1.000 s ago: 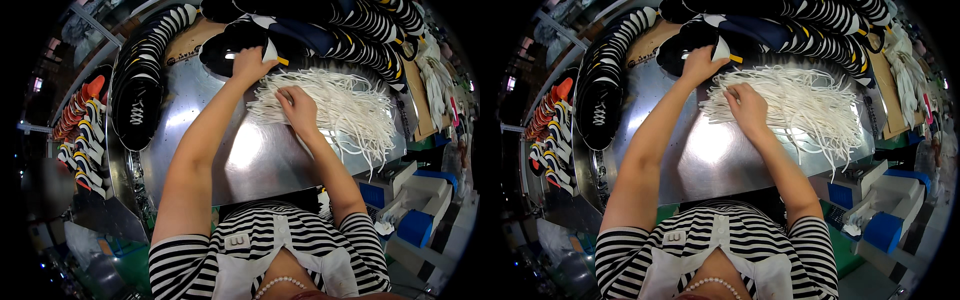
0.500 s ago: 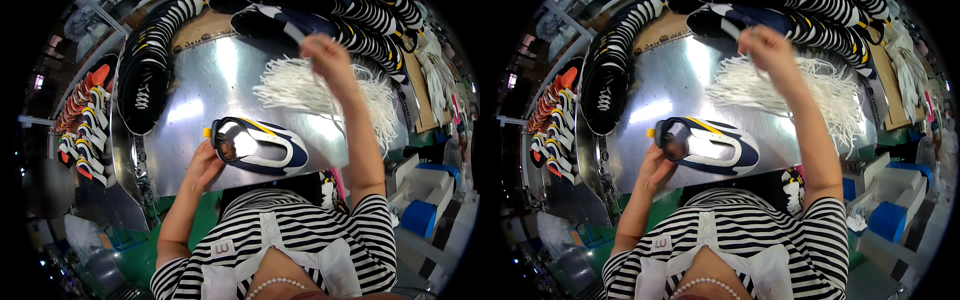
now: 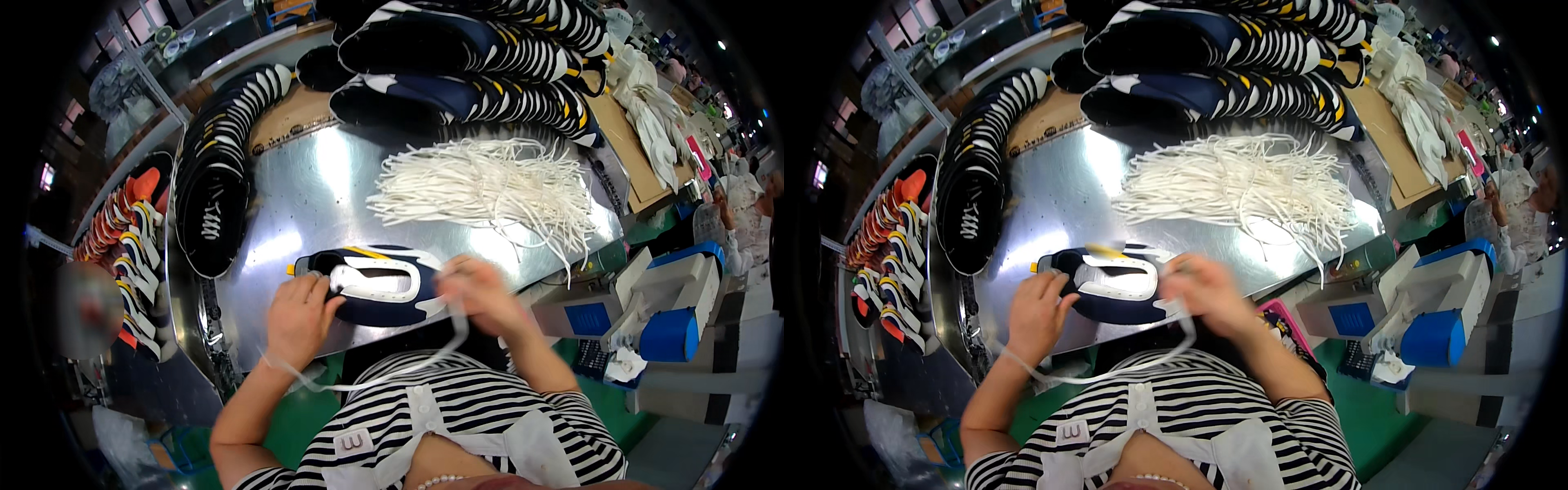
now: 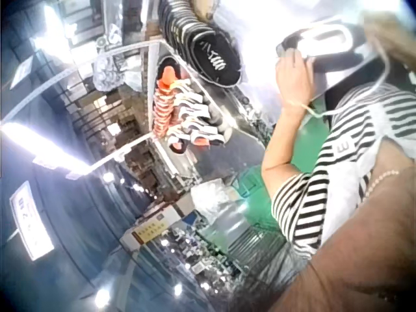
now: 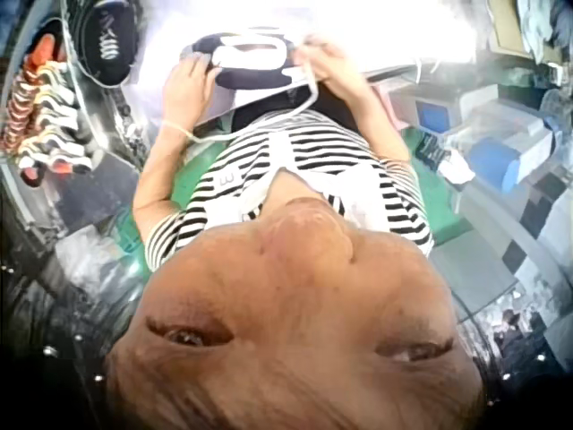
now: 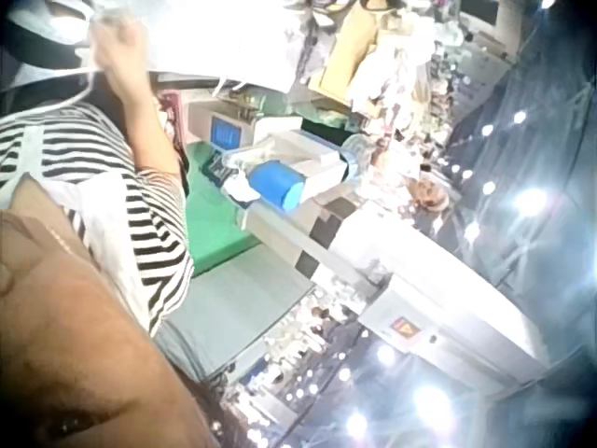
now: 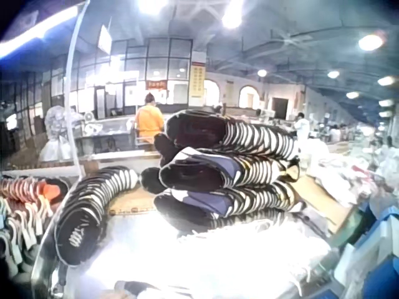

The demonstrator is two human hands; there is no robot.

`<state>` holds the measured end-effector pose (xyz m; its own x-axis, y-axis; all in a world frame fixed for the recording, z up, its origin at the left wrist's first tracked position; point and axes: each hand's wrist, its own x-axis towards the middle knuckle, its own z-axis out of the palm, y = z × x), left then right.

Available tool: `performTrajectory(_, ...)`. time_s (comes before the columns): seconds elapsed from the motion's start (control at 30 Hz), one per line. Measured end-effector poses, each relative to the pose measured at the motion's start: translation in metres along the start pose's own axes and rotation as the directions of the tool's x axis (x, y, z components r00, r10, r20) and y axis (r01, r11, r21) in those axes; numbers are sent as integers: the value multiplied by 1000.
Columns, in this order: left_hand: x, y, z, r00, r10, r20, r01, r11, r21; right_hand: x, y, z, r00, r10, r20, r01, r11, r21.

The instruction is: The person laces a blue and white sneaker with white shoelaces. They thread the laces through the eyelets, pull them tight, and tie a knot to secure them. The person then places the finished shoe on a metal table next to a pile of other shoes and shoelaces.

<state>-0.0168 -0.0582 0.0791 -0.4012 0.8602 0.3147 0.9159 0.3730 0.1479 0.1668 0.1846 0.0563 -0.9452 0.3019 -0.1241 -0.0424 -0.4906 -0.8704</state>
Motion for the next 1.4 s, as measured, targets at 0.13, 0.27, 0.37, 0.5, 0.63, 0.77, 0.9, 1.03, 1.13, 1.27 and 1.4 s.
performTrajectory(0.13, 30, -21, 23, 900, -127, 416, 149, 989, -20, 49, 73, 25, 991, -24, -130, -7, 973, -233)
performTrajectory(0.27, 82, -19, 36, 317, -176, 932, 740, 660, -127, 69, 87, 20, 963, -195, -186, 111, 916, -385)
performTrajectory(0.37, 62, -20, 94, 640, 40, 768, 729, 283, -623, 72, 90, 22, 962, -131, -239, 56, 952, -300)
performTrajectory(0.5, 74, 9, 89, 642, 124, 756, 754, -282, -594, 72, 83, 18, 952, -144, -271, 83, 971, -224)
performTrajectory(0.63, 61, 19, 92, 672, -86, 735, 567, -578, -586, 64, 57, 28, 977, -83, -194, 75, 996, -51)
performTrajectory(0.77, 60, 35, 72, 686, -273, 675, 527, -453, -719, 55, 51, 27, 981, -43, -189, 28, 996, -82)
performTrajectory(0.9, 54, 35, 75, 823, -320, 469, 439, -164, -883, 57, 56, 24, 983, -66, -170, 36, 985, -171)
performTrajectory(1.03, 54, 41, 62, 755, -479, 448, 465, -90, -881, 51, 54, 31, 986, -68, -149, 28, 966, -258)
performTrajectory(1.13, 50, 43, 54, 739, -480, 474, 500, -82, -862, 42, 50, 37, 986, -95, -139, 34, 920, -390)
performTrajectory(1.27, 43, 45, 58, 751, -480, 453, 461, -108, -881, 33, 45, 39, 966, -215, -142, 122, 867, -484)
performTrajectory(1.4, 38, 45, 63, 751, -490, 442, 505, -4, -863, 31, 36, 29, 973, -220, -71, 124, 756, -643)
